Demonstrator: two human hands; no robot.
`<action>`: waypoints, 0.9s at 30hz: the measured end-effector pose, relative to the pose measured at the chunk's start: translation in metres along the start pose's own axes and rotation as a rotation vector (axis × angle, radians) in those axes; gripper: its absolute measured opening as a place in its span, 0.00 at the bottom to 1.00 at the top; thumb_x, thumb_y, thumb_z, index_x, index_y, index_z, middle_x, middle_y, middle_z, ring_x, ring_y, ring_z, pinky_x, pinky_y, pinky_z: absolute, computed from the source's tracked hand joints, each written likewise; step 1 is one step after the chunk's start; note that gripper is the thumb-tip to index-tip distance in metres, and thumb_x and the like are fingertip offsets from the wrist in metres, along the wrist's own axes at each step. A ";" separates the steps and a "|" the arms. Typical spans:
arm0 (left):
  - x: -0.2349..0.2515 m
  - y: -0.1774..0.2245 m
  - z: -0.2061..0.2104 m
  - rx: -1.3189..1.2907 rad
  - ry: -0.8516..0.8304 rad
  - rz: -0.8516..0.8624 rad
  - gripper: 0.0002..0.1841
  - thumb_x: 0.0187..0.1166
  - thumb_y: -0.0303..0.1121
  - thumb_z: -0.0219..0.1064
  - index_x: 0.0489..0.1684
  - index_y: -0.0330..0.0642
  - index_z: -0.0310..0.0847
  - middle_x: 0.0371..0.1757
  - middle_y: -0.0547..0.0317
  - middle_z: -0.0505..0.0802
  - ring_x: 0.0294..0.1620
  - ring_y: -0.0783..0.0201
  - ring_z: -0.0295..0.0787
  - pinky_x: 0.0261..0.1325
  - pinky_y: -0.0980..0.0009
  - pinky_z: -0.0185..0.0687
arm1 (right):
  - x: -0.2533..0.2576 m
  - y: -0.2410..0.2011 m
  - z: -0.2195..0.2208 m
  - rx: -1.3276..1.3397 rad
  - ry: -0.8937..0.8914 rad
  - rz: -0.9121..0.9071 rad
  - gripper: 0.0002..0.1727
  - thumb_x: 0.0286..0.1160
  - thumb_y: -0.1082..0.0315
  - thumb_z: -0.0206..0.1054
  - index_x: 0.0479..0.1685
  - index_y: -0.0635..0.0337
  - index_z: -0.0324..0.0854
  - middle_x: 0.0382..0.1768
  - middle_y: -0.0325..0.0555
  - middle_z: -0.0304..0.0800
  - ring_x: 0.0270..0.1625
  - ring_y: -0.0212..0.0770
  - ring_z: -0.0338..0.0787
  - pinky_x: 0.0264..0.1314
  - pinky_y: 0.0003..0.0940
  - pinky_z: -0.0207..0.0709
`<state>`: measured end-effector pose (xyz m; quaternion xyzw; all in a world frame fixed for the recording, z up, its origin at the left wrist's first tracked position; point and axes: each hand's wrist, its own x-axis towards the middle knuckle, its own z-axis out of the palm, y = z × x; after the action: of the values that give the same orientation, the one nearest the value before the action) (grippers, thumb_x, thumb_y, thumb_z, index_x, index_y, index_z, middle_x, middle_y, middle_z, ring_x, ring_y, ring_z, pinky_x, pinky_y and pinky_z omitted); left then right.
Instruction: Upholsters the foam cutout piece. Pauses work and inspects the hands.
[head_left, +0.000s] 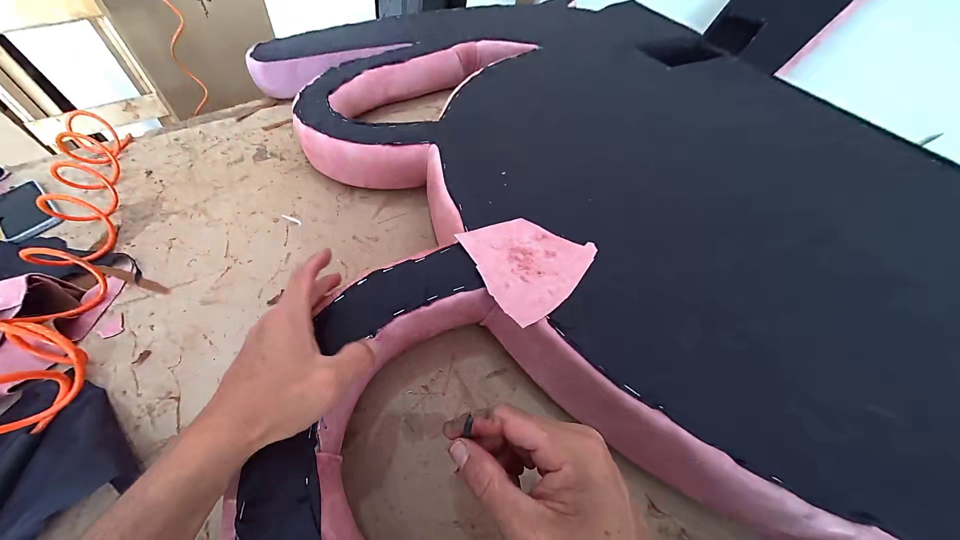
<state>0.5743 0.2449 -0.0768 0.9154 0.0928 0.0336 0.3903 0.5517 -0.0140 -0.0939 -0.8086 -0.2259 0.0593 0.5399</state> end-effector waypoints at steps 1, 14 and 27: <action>0.002 0.001 0.003 0.106 -0.002 0.041 0.50 0.61 0.60 0.72 0.91 0.61 0.56 0.71 0.70 0.88 0.66 0.67 0.88 0.60 0.50 0.88 | 0.000 0.000 0.000 0.000 0.002 -0.002 0.09 0.79 0.66 0.68 0.43 0.60 0.92 0.28 0.36 0.93 0.26 0.23 0.87 0.27 0.19 0.81; 0.001 -0.002 0.014 0.358 0.091 0.217 0.44 0.70 0.64 0.65 0.88 0.53 0.61 0.68 0.60 0.90 0.61 0.55 0.91 0.53 0.42 0.87 | -0.003 0.009 0.007 -0.021 0.040 -0.087 0.10 0.79 0.62 0.67 0.40 0.54 0.92 0.27 0.29 0.91 0.26 0.18 0.85 0.26 0.16 0.80; -0.001 0.004 0.015 0.366 0.133 0.189 0.40 0.71 0.60 0.65 0.82 0.48 0.68 0.62 0.52 0.92 0.56 0.47 0.92 0.48 0.36 0.85 | -0.005 0.009 0.009 -0.029 0.030 -0.134 0.09 0.78 0.62 0.67 0.37 0.54 0.92 0.24 0.28 0.88 0.24 0.17 0.81 0.23 0.13 0.74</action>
<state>0.5761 0.2311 -0.0845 0.9714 0.0364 0.1128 0.2056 0.5463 -0.0110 -0.1062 -0.8002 -0.2723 0.0076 0.5343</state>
